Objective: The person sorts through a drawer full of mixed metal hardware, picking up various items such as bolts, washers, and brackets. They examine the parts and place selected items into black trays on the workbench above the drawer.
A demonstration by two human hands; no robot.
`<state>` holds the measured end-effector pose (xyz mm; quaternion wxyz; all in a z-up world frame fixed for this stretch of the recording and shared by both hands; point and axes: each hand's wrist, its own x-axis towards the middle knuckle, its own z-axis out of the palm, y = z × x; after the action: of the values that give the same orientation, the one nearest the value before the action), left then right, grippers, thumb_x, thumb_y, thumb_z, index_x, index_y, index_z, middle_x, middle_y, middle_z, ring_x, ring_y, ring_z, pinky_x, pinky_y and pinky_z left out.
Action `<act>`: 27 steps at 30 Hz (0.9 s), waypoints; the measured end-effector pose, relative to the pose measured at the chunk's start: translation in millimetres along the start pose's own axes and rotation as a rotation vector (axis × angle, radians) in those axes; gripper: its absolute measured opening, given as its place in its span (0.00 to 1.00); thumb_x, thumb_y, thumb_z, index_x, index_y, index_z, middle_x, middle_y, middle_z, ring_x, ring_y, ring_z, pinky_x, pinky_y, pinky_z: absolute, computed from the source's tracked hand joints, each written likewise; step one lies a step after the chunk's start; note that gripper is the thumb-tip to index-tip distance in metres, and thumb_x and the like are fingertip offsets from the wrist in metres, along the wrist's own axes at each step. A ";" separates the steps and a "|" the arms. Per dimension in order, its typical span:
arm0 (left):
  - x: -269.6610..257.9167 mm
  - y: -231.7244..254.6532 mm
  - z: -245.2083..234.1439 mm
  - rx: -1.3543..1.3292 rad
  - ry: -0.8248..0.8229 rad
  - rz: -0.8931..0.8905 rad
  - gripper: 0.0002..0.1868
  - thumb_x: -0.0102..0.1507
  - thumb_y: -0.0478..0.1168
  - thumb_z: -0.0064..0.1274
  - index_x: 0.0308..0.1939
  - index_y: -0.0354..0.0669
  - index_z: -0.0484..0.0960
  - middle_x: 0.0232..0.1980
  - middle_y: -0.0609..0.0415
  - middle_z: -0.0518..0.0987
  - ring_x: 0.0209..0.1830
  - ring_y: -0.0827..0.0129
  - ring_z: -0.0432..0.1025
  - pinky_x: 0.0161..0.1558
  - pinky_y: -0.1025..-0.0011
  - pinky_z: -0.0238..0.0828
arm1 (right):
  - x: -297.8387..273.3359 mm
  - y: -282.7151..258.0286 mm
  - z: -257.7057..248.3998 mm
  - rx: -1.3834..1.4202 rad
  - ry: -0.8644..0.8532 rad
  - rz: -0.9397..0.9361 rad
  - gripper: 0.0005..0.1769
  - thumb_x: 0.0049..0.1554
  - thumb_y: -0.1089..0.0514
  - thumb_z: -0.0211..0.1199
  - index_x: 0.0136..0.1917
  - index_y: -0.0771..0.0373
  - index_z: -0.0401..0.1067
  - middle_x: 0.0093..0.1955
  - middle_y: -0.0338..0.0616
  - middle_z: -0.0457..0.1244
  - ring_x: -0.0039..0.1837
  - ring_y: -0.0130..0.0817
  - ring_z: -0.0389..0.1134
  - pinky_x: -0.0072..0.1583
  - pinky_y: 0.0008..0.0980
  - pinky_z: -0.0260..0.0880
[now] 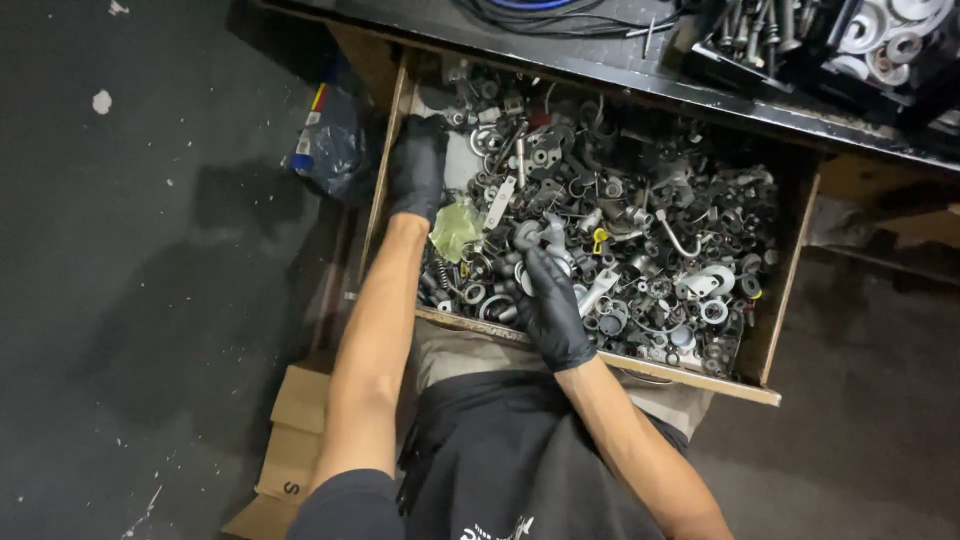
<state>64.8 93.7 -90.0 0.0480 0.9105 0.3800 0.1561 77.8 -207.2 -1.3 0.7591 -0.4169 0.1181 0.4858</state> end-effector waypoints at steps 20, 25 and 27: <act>-32.7 -0.8 -107.9 -0.915 -0.338 -0.149 0.24 0.66 0.40 0.57 0.67 0.53 0.73 0.55 0.52 0.83 0.56 0.63 0.79 0.55 0.69 0.77 | -6.9 -3.5 -1.1 -0.037 -0.040 0.003 0.19 0.62 0.55 0.62 0.65 0.62 0.71 0.49 0.42 0.68 0.51 0.31 0.71 0.52 0.28 0.76; -41.9 -21.9 -36.3 -0.414 -0.265 0.032 0.14 0.65 0.45 0.60 0.55 0.58 0.83 0.43 0.55 0.85 0.47 0.62 0.81 0.45 0.70 0.79 | -3.6 1.4 -6.3 -0.119 -0.066 0.004 0.21 0.63 0.51 0.61 0.67 0.59 0.71 0.50 0.41 0.68 0.52 0.30 0.70 0.56 0.30 0.74; -40.4 -22.2 -12.0 -0.135 -0.284 0.136 0.13 0.62 0.52 0.62 0.46 0.54 0.85 0.39 0.54 0.82 0.42 0.61 0.81 0.43 0.67 0.79 | -10.2 -3.3 -0.9 -0.077 -0.070 0.001 0.19 0.63 0.52 0.61 0.65 0.62 0.71 0.49 0.43 0.67 0.51 0.32 0.70 0.54 0.31 0.75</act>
<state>19.2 80.4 -93.1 0.1516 0.9417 0.2954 0.0539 75.7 -215.0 5.9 0.7460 -0.4283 0.0728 0.5047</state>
